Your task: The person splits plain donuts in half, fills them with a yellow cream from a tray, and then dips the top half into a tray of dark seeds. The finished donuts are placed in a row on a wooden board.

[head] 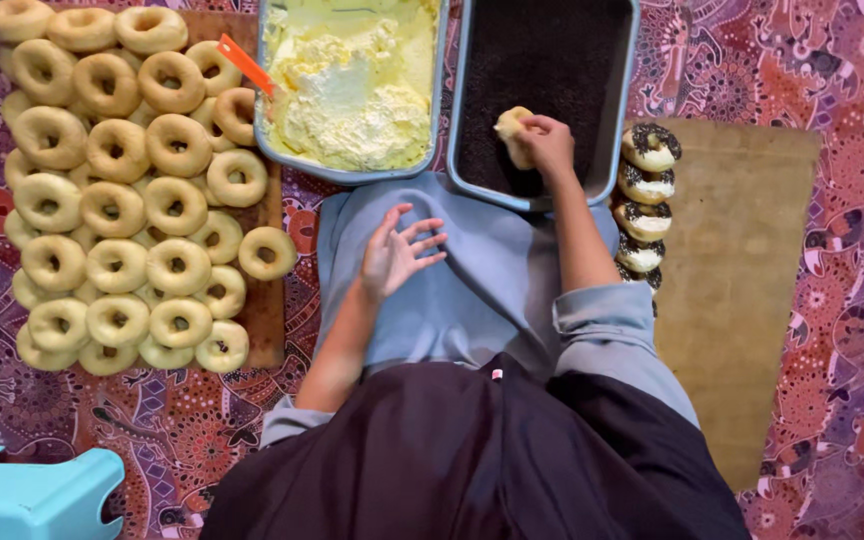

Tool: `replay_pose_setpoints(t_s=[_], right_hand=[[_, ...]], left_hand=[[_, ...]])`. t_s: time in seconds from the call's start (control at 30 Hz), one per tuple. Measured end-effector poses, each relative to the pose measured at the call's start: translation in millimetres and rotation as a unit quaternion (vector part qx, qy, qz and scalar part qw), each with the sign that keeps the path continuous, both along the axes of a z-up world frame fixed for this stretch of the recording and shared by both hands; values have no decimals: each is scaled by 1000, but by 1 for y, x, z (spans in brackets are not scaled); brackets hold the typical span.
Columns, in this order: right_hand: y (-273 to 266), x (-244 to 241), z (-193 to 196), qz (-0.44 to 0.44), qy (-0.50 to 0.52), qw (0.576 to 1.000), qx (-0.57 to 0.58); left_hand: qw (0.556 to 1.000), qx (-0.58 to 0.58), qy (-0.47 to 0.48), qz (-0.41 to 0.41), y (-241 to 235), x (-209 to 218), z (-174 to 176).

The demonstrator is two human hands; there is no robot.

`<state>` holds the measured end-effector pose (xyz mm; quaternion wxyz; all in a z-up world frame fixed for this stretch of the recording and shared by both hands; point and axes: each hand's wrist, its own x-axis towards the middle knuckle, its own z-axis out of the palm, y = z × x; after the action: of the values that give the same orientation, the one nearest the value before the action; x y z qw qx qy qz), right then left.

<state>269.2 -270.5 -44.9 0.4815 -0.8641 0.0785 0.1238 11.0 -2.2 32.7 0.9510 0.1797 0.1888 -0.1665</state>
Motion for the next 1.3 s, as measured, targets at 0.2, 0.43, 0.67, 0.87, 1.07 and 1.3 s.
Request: replay_pose_setpoints(t_s=[0.2,0.43,0.67,0.87,1.07,1.3], right_hand=[[-14,-16,33,97,-185,973,-101],[-110,-65,56,-124,124,803,570],[-262,-212,57,-309,-11,730,610],[-383,-347,73,-460,-103,755,455],[-396,-395,73,-502,-11,795,341],[-373,-429,90,-243,124,861,-430]], left_hand=[[1000,-4,-5,-1,-1,0,-2],[1000,-12,-19,4,3,0,9],[999,17,-34,-6,15,2,32],[999,41,-27,-19,17,2,49],[998,54,-29,-30,14,2,53],[998,45,-29,-20,15,-2,52]])
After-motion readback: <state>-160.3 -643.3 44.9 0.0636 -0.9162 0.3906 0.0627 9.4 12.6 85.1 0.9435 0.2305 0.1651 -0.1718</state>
